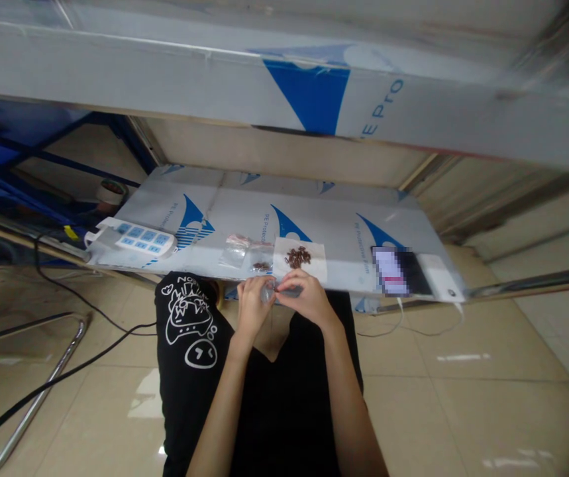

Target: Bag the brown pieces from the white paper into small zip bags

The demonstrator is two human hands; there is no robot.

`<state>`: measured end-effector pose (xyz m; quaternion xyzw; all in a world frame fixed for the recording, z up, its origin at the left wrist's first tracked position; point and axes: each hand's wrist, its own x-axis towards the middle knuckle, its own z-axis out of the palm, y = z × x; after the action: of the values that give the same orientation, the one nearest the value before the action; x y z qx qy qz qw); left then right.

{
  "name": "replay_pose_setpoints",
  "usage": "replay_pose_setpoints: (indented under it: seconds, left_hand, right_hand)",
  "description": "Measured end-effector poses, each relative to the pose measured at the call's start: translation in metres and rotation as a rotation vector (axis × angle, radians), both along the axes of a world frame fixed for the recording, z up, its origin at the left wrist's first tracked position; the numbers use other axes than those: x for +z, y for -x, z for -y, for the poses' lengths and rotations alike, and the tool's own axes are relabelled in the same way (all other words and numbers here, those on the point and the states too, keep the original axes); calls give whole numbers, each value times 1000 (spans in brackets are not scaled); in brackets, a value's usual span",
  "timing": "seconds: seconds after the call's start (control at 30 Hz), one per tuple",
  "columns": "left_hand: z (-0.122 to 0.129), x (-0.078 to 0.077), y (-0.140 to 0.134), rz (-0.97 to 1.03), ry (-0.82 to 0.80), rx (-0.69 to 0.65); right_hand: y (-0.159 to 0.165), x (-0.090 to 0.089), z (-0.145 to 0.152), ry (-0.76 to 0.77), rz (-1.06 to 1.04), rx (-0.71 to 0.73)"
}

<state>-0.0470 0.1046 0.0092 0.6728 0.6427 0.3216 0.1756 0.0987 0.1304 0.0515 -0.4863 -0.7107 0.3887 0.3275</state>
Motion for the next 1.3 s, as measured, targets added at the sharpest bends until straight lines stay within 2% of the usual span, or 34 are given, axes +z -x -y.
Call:
replay_pose_setpoints:
  seconds: [0.17, 0.23, 0.3, 0.37, 0.4, 0.53, 0.63, 0.73, 0.83, 0.93, 1.0, 1.17, 1.23, 1.3]
  left_hand:
    - [3, 10, -6, -140, -2, -60]
    - [3, 8, -8, -142, 1, -75]
    - [2, 4, -8, -78, 8, -56]
    - [0, -1, -8, 82, 10, 0]
    - [-2, -3, -7, 210, 10, 36]
    - [-7, 0, -4, 926, 102, 188]
    - [-8, 8, 0, 1340, 227, 247]
    - [-6, 13, 5, 1507, 279, 258]
    - [-4, 15, 8, 1573, 281, 241]
    - [-3, 16, 8, 1549, 256, 196]
    - [-3, 16, 6, 1443, 221, 166]
    - [-3, 6, 1, 927, 156, 78]
    - [-2, 1, -1, 739, 114, 30]
    - [-2, -4, -1, 554, 84, -16]
  right_hand:
    - [10, 1, 5, -38, 302, -114]
    - [11, -1, 3, -32, 271, -109]
    - [7, -5, -1, -11, 135, -53]
    - [-2, -14, -7, 7, -11, -38]
    - [-8, -22, -10, 13, -52, -77]
    - [-32, -65, -22, 25, 28, -424]
    - [-37, -94, -29, 53, 59, -542]
    - [-30, -108, -35, 21, 145, -657]
    - [-21, -111, -43, -38, 232, -749]
    - [-16, -114, -49, -49, 294, -778]
    - [-15, -116, -52, -47, 321, -798]
    - [-14, -110, -55, -2, 298, -820]
    - [-16, -100, -55, 25, 221, -812]
    - [-19, -84, -51, 26, 110, -710]
